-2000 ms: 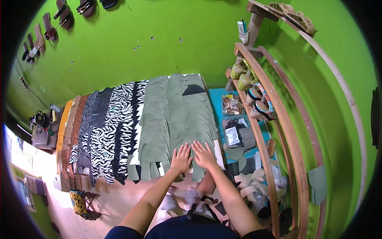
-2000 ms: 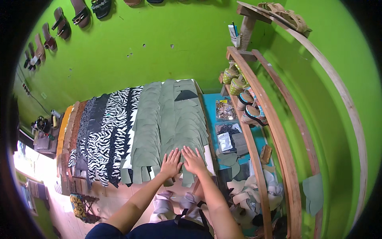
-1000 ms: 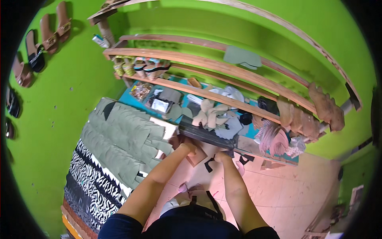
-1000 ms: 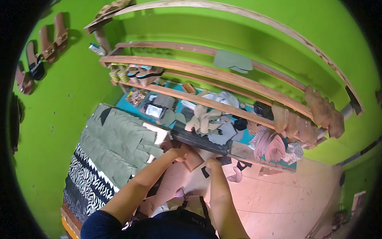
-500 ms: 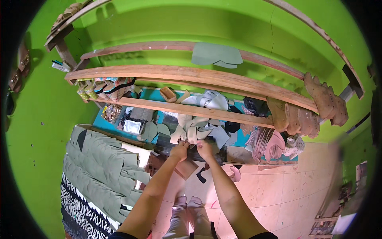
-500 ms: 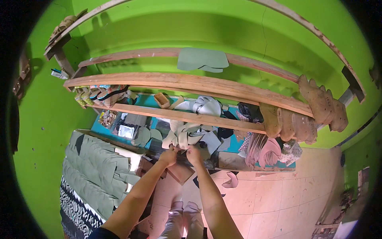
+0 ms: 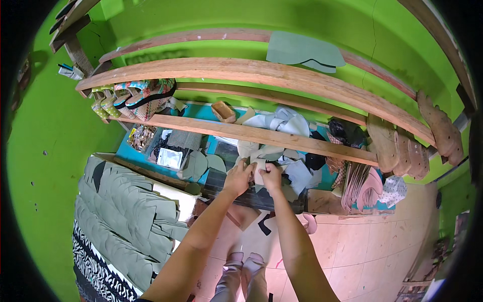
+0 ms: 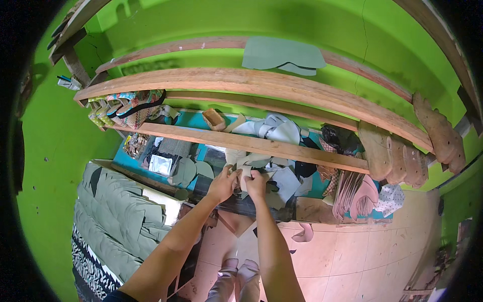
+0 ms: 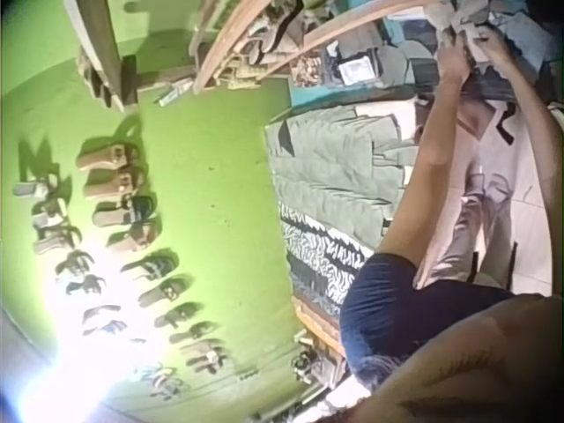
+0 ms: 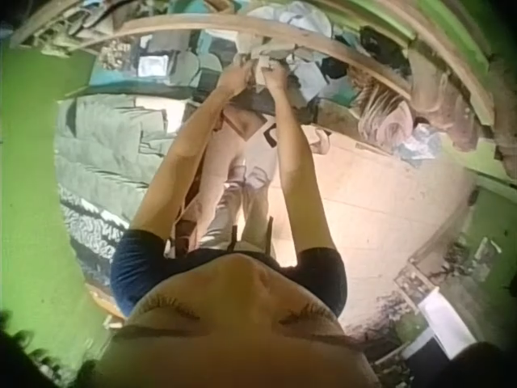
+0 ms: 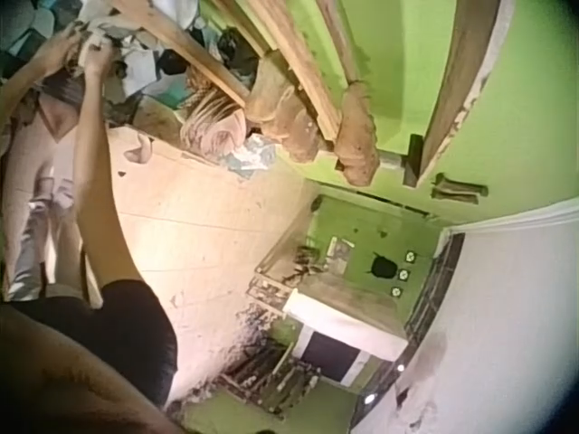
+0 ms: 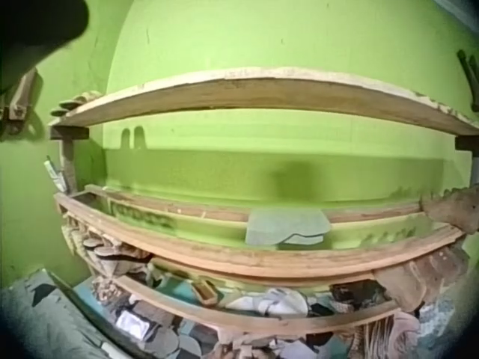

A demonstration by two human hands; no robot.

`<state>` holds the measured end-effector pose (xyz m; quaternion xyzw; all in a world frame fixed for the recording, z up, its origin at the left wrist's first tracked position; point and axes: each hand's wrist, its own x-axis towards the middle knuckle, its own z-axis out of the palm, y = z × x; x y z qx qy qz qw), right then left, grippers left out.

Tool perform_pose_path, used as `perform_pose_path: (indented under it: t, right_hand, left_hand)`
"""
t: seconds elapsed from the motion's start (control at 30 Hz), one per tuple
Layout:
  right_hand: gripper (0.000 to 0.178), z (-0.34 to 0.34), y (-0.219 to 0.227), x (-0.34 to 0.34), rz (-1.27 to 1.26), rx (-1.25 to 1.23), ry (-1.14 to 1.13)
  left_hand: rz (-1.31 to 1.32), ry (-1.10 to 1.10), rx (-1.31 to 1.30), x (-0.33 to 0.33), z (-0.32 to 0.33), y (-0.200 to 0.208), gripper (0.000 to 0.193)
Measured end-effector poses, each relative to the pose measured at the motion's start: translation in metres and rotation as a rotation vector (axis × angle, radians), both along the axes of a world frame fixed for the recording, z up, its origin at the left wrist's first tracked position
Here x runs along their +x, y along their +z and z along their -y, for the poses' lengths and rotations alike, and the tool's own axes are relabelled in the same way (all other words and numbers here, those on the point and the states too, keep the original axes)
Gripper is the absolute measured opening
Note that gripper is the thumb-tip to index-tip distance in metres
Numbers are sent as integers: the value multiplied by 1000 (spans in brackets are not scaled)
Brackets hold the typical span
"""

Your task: Sorting and organizing pre-cut green fabric shoe lining panels and components onto shelves and stacking areas.

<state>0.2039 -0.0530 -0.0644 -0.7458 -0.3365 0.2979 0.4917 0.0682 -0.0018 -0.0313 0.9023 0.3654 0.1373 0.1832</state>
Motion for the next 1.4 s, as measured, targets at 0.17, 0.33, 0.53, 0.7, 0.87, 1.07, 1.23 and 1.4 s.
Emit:
perform_pose_path:
  t: [0.17,0.33,0.53,0.7,0.87,1.07,1.23,1.4]
  right_hand:
    - [17,4,36,18,-233,341,-105]
    - [12,13,56,46,-503,688,-303]
    - [19,44,36,73,-1016,849,-361]
    - [19,57,17,66,-677,416,95]
    - [16,53,45,49,-954,355,234]
    - [16,64,40,72,-1175,569,120]
    - [26,64,8,92,-494,224,-224]
    - [37,57,27,62,421,268,-195]
  left_hand:
    - [53,63,-76,-6,-3,13,53]
    - [42,64,-43,-4,-9,8,53]
    - [69,23,-33,5,1,6,52]
    - [219,-76,-4,21,16,14,56]
    - [142,-119,41,36,18,23,48]
    - [287,-25,80,37,6,26,20]
    - [521,-86,41,47,-3,31,14]
    - [466,-97,95,35,-7,48,11]
